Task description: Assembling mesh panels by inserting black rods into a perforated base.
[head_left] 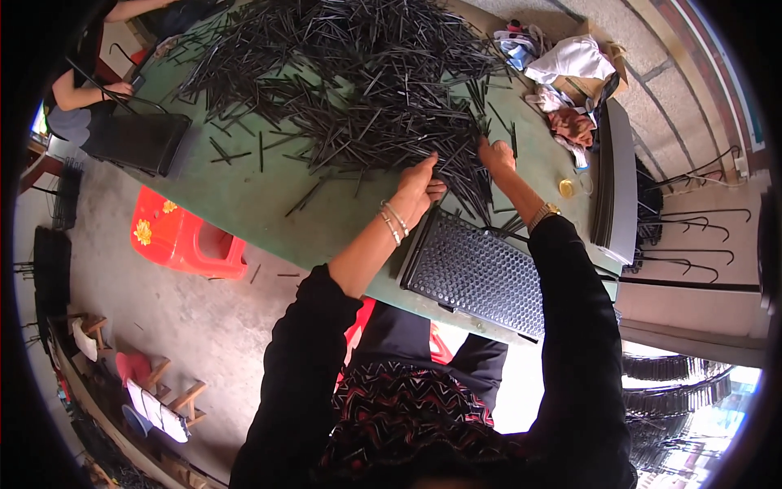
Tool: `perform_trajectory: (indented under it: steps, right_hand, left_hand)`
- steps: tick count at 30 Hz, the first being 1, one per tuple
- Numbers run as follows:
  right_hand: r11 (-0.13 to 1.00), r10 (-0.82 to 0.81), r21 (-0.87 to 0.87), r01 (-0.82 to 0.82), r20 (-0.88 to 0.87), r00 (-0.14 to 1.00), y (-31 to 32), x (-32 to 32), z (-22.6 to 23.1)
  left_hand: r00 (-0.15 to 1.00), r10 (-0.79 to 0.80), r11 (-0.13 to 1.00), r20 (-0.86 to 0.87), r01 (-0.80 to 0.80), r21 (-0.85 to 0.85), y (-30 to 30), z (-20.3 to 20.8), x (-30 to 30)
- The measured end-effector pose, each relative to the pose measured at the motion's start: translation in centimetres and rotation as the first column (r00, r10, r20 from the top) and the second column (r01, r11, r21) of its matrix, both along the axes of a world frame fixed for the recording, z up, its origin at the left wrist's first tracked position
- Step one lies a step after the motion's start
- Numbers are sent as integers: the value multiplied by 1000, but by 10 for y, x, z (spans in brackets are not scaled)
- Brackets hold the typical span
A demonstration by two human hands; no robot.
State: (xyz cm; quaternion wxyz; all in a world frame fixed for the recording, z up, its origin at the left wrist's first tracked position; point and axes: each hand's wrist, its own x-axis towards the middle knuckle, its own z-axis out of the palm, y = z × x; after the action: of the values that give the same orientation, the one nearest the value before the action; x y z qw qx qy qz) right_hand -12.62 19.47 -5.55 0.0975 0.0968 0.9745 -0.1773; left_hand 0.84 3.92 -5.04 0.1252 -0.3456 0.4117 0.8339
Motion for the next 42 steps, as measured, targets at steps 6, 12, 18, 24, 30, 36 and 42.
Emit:
perform_trajectory:
  steps: [6,12,18,24,30,36,42]
  right_hand:
    - [970,26,-241,14,164,986,-11,-12,14]
    - [893,208,-451,-14,384,900,-9,-3,43]
    - [812,442,-539,-224,316,840,-3,-12,44]
    - [784,500,-427,-450,5,866,-29,38,93]
    - [736,541,-260,-625,-329,774,-29,66,148]
    - [750,576,68,-657,-556,600,-59,103,151]
    - [563,731,352,-748,-634,252,-83,136,116]
  left_hand:
    - [1000,18,997,-14,-19,-73,13,-11,-40]
    - [997,79,996,-15,-80,-39,24,21,-41]
    - [990,3,1000,-142,-6,-19,34,7,-51]
    - [952,75,987,-298,-28,160,14,21,-31]
    - [847,191,946,-495,-24,324,22,80,-14]
    - [781,190,922,-595,66,381,-5,109,-8]
    - [796,340,901,-502,-122,417,-39,74,-8]
